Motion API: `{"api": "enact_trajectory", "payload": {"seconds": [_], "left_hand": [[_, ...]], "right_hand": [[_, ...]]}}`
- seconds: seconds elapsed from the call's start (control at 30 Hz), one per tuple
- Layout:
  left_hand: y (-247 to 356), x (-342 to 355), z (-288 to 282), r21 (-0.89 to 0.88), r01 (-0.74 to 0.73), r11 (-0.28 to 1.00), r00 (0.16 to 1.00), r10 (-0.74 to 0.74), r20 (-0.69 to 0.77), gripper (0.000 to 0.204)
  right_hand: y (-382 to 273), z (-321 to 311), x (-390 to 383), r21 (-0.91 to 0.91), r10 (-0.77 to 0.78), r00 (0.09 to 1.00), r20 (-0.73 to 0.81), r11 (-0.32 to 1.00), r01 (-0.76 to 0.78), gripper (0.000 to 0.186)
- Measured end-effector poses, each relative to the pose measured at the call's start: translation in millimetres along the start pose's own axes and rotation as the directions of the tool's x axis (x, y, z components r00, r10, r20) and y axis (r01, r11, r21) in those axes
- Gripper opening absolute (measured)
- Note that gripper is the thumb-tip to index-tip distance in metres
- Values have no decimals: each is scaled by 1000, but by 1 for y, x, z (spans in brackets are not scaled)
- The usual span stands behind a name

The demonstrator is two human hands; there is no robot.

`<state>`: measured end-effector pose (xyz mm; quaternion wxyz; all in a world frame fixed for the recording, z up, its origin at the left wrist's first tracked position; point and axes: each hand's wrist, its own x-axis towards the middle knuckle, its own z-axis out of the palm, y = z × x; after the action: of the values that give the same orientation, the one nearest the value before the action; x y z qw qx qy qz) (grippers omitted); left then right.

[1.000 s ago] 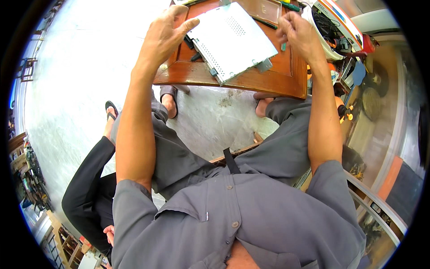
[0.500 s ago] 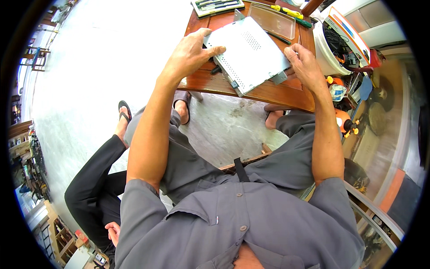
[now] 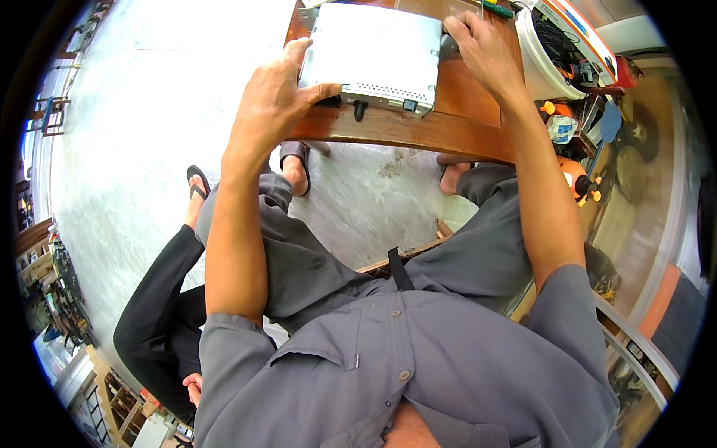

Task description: The person uses a screwdriver to remove screws from a silver electronic device, likely a DVD player, placed on a wooden table. They disassemble the casing, inspect the internal components, and then reassemble the device by screwing the casing back together.

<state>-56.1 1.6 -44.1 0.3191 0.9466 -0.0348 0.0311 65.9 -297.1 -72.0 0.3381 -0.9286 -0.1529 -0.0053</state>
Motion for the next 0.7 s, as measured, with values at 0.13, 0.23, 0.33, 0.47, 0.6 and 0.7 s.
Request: {"api": "enact_trajectory", "payload": {"seconds": [0.13,0.23,0.33,0.47,0.6,0.7], "left_hand": [[-7,-1,5,76,-24,997,999,26,-28,69],[-8,-3,4,32,33,999,999,-34,13,73],[-10,-2,-5,-20,51,998,995,-49,84,71],[-17,-4,-10,-86,30,996,994,-21,107,66],[-19,-9,-12,-149,39,988,992,-20,129,64],[-20,-11,-14,-116,50,992,989,-33,147,65]], "right_hand": [[-10,4,5,78,-49,995,-87,995,56,37],[-20,2,2,39,-30,998,-59,999,32,34],[-21,-5,-3,26,-97,990,-101,995,100,30],[-39,-15,-9,185,-53,988,-144,980,79,13],[-42,-9,-14,349,-54,980,-190,929,119,15],[-42,-14,-19,224,-193,968,-163,948,227,22]]}}
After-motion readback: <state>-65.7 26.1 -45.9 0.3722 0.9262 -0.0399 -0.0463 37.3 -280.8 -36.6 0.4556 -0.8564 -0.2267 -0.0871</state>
